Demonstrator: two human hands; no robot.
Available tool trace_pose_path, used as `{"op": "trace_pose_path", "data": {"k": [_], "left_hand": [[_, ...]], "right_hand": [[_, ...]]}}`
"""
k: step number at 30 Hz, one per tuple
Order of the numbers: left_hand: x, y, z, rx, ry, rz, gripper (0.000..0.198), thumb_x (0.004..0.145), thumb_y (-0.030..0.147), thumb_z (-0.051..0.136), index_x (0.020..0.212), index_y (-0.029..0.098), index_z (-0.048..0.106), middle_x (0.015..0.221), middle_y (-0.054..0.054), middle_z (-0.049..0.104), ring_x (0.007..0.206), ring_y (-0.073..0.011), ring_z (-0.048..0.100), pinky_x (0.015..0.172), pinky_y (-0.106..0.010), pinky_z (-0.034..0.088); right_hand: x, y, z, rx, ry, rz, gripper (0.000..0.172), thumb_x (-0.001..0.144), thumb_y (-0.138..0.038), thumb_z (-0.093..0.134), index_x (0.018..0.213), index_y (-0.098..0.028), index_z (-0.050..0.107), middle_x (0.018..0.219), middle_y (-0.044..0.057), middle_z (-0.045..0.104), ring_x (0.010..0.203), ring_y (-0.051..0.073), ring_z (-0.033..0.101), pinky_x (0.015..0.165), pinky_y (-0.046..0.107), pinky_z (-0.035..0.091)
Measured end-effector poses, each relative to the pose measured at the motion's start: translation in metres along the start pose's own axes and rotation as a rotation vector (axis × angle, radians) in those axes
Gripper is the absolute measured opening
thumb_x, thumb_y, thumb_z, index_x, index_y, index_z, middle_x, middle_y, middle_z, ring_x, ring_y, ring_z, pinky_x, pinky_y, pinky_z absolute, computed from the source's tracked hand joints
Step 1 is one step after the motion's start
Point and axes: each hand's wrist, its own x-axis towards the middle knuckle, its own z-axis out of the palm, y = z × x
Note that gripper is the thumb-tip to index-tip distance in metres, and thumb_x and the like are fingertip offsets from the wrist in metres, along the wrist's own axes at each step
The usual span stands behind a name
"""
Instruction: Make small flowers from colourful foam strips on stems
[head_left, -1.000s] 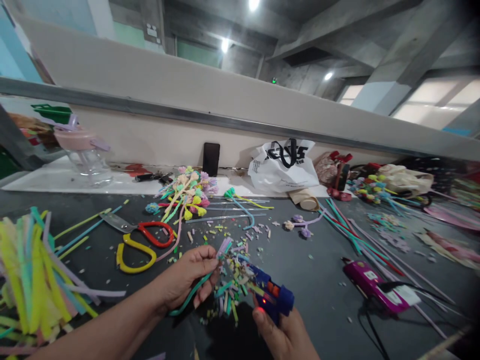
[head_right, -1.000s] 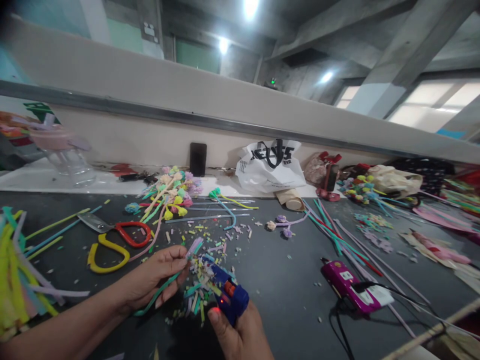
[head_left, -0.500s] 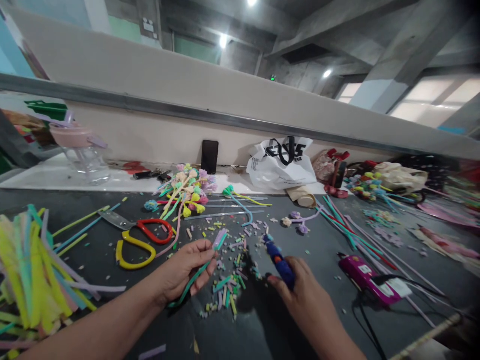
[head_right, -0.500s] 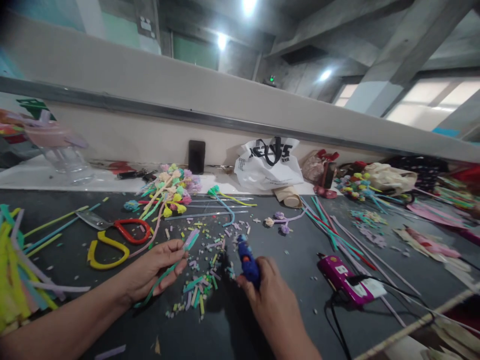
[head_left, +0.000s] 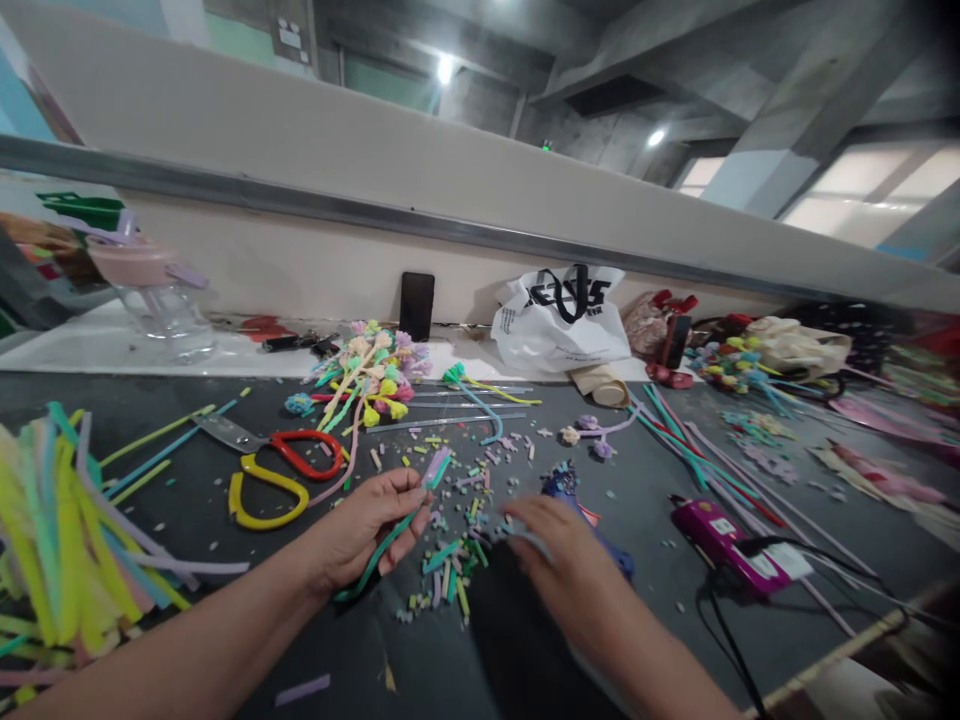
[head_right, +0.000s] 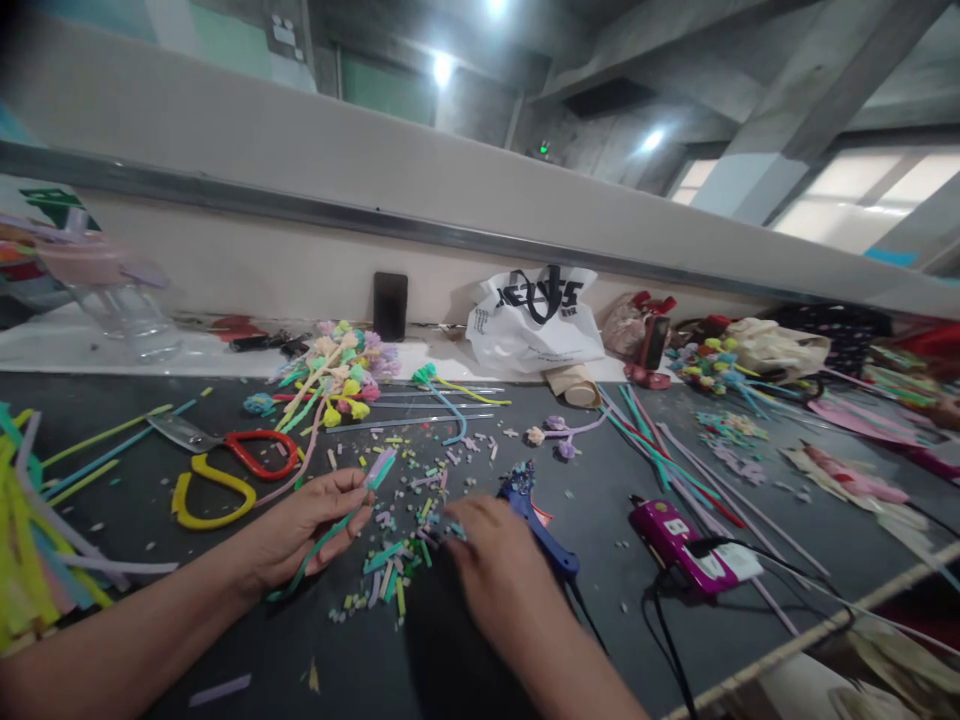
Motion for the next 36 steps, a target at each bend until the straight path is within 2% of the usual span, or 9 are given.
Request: {"op": "trace_pose_path", "data": {"k": [4,6,9,13,18,24,29,33,36], "left_hand": [[-0.002,0.0,0.001,0.006,-0.027,0.002,0.021,0.08,0.034,0.054,0.071,0.018,0.045,0.057,0.006,0.053,0.027,-0.0014,0.035,0.022,-0.011,0.024],[-0.002,0.001,0.002,0.01,-0.032,0.003,0.021,0.081,0.035,0.054,0.071,0.017,0.046,0.057,0.005,0.053,0.027,-0.0015,0.036,0.022,-0.011,0.025],[-0.002,0.001,0.002,-0.007,-0.024,0.018,0.02,0.08,0.035,0.055,0.073,0.017,0.048,0.063,0.004,0.055,0.03,-0.0021,0.04,0.024,-0.012,0.028],[-0.001,0.001,0.003,-0.04,-0.014,0.063,0.018,0.08,0.033,0.055,0.078,0.016,0.052,0.072,0.001,0.057,0.034,-0.0022,0.043,0.027,-0.013,0.03],[0.0,0.001,0.003,-0.072,-0.017,0.066,0.014,0.081,0.027,0.055,0.076,0.014,0.053,0.071,-0.001,0.056,0.043,-0.0035,0.047,0.035,-0.012,0.036],[0.001,0.003,0.004,-0.113,-0.02,0.024,0.013,0.081,0.022,0.055,0.073,0.014,0.048,0.069,-0.001,0.058,0.05,-0.0061,0.055,0.042,-0.014,0.044],[0.001,0.0,0.004,-0.045,-0.016,-0.006,0.013,0.08,0.025,0.057,0.074,0.015,0.05,0.067,0.001,0.059,0.038,-0.0055,0.053,0.03,-0.013,0.04],[0.0,-0.004,0.004,-0.001,-0.04,-0.055,0.014,0.078,0.025,0.058,0.073,0.014,0.051,0.061,0.002,0.059,0.036,-0.0064,0.053,0.029,-0.014,0.041],[-0.001,-0.005,0.007,0.01,-0.044,-0.08,0.013,0.077,0.024,0.058,0.072,0.014,0.051,0.059,0.001,0.06,0.035,-0.007,0.053,0.029,-0.014,0.042]], "right_hand": [[0.023,-0.039,0.023,-0.031,-0.233,-0.057,0.024,0.078,-0.01,0.047,0.093,-0.021,0.062,0.096,0.005,0.062,0.092,0.018,0.055,0.078,0.028,0.041],[0.03,-0.041,0.028,-0.08,-0.289,-0.06,0.021,0.075,-0.007,0.047,0.082,-0.019,0.063,0.087,0.005,0.063,0.085,0.017,0.056,0.073,0.026,0.04],[0.039,-0.037,0.028,0.018,-0.328,-0.037,0.019,0.074,-0.007,0.048,0.074,-0.019,0.062,0.074,0.002,0.063,0.072,0.014,0.057,0.064,0.022,0.038],[0.047,-0.037,0.032,0.263,-0.234,0.047,0.013,0.074,-0.011,0.051,0.073,-0.02,0.06,0.068,-0.002,0.062,0.065,0.012,0.056,0.06,0.02,0.038],[0.049,-0.042,0.047,0.485,-0.142,0.171,0.006,0.071,-0.014,0.056,0.066,-0.018,0.055,0.064,-0.003,0.059,0.06,0.011,0.051,0.056,0.019,0.037],[0.045,-0.033,0.043,0.804,-0.201,0.251,0.014,0.072,-0.027,0.057,0.064,-0.017,0.054,0.062,-0.002,0.055,0.058,0.011,0.047,0.056,0.021,0.036],[0.046,-0.019,0.022,0.779,-0.118,0.276,0.014,0.072,-0.028,0.059,0.065,-0.016,0.056,0.06,-0.003,0.051,0.059,0.011,0.045,0.057,0.022,0.035],[0.048,-0.013,0.006,0.781,-0.016,0.22,0.012,0.071,-0.027,0.062,0.066,-0.016,0.058,0.065,-0.002,0.054,0.065,0.012,0.048,0.062,0.023,0.038],[0.048,-0.016,0.003,0.774,-0.003,0.206,0.011,0.07,-0.025,0.063,0.065,-0.016,0.058,0.064,-0.002,0.054,0.064,0.012,0.049,0.062,0.024,0.038]]}}
